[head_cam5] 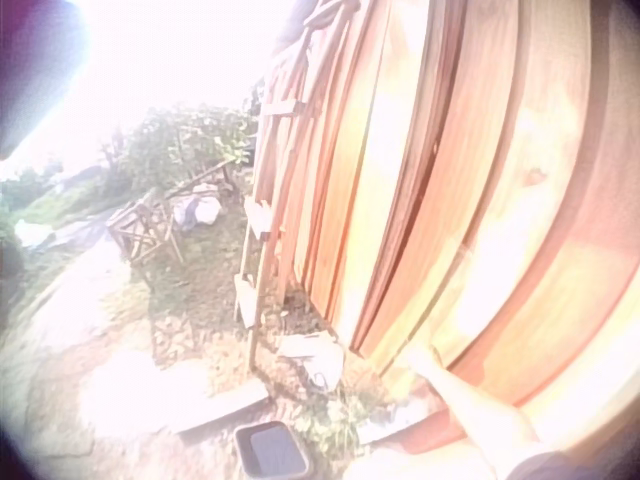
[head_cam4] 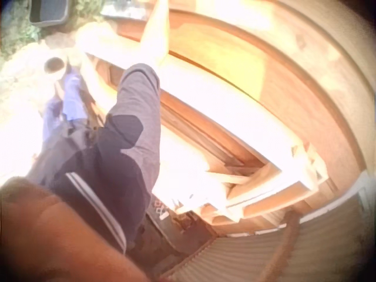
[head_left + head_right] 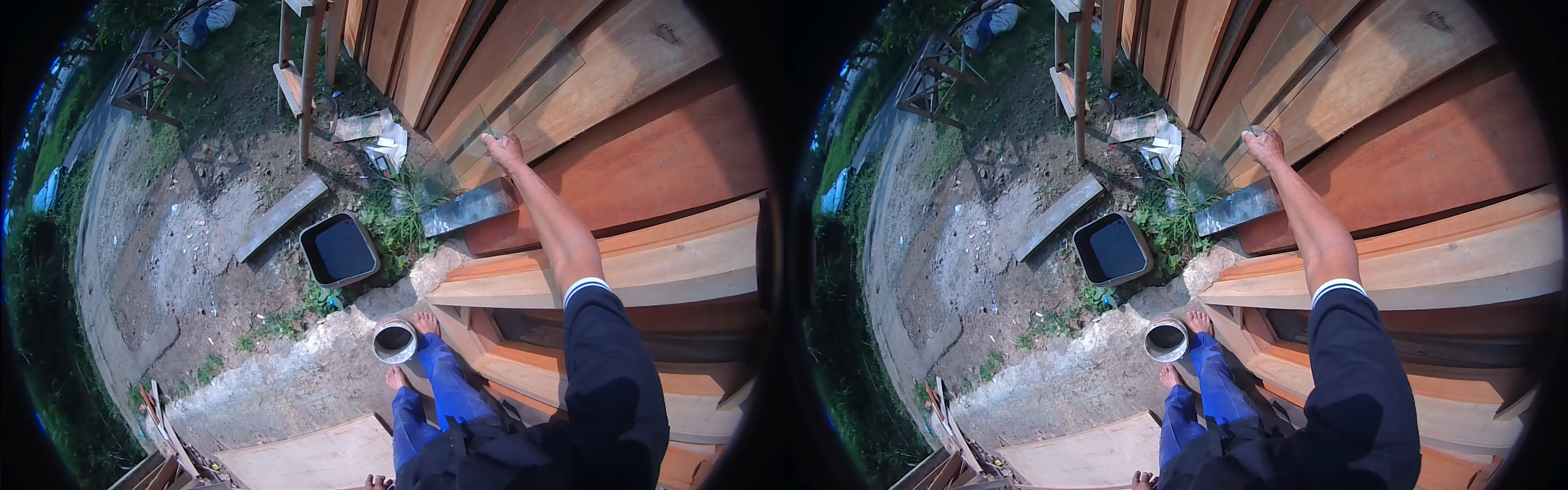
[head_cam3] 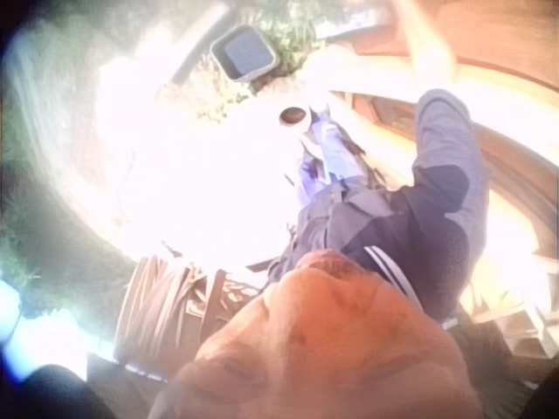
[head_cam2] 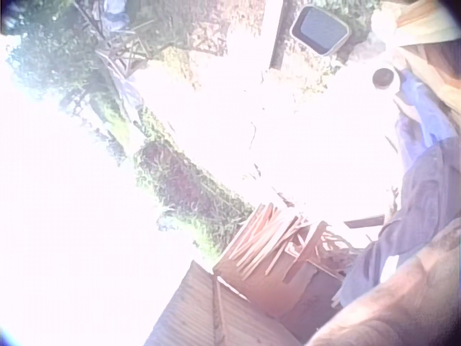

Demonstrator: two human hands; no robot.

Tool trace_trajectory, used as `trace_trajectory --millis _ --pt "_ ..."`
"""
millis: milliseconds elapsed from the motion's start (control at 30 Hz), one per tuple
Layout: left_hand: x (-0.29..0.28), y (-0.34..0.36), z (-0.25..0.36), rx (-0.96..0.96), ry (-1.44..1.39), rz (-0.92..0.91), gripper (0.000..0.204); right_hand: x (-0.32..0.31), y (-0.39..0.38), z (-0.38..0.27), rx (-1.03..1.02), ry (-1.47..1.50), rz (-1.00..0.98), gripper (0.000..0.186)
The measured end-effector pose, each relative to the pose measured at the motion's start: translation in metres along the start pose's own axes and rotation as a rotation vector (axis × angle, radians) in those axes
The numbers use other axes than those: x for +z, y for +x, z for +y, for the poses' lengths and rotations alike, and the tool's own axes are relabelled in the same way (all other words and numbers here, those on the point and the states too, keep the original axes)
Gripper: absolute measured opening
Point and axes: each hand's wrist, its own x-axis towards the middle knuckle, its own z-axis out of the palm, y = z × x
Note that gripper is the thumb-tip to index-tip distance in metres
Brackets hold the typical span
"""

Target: The person measures a large dark board using a wooden straightedge and marks it with a pen. They then move the board and handle other wooden pieces nearby.

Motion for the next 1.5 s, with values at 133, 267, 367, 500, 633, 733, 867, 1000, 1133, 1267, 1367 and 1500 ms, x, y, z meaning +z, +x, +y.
trace_trajectory --millis 133,267,367,500,633,733,867,1000,1133,1267,1367,1500 --pt "0.062 -0.005 0.043 0.023 0.067 -0.047 0.068 0.02 0.041 0.05 0.094 -0.051 0.004 0.039" --pt "0.104 -0.001 0.09 0.049 0.112 -0.061 0.068 0.025 0.089 0.09 0.12 0.092 0.037 0.041" --pt "0.126 0.004 0.118 0.062 0.159 -0.073 0.068 0.009 0.108 0.107 0.224 0.306 -0.058 0.036" --pt "0.147 0.012 0.148 0.073 0.204 -0.082 0.068 -0.009 0.124 0.108 0.309 0.453 -0.025 0.025" --pt "0.159 0.018 0.167 0.077 0.226 -0.082 0.068 -0.021 0.133 0.116 0.364 0.488 -0.012 0.027" --pt "0.166 0.022 0.176 0.079 0.237 -0.08 0.068 -0.028 0.138 0.128 0.378 0.525 0.018 0.028" --pt "0.17 0.027 0.183 0.075 0.251 -0.075 0.068 -0.033 0.143 0.139 0.437 0.608 0.033 0.027" --pt "0.171 0.028 0.188 0.071 0.267 -0.076 0.068 -0.032 0.151 0.151 0.391 0.602 0.087 0.028" --pt "0.169 0.028 0.193 0.076 0.268 -0.084 0.069 -0.027 0.153 0.165 0.344 0.56 0.168 0.043" --pt "0.164 0.029 0.197 0.083 0.274 -0.102 0.069 -0.022 0.141 0.161 0.298 0.545 0.285 0.065" --pt "0.152 0.029 0.194 0.087 0.271 -0.105 0.069 -0.021 0.124 0.137 0.474 0.249 0.395 0.082" --pt "0.121 0.031 0.186 0.1 0.253 -0.112 0.069 -0.008 0.094 0.094 0.578 0.14 0.55 0.089"
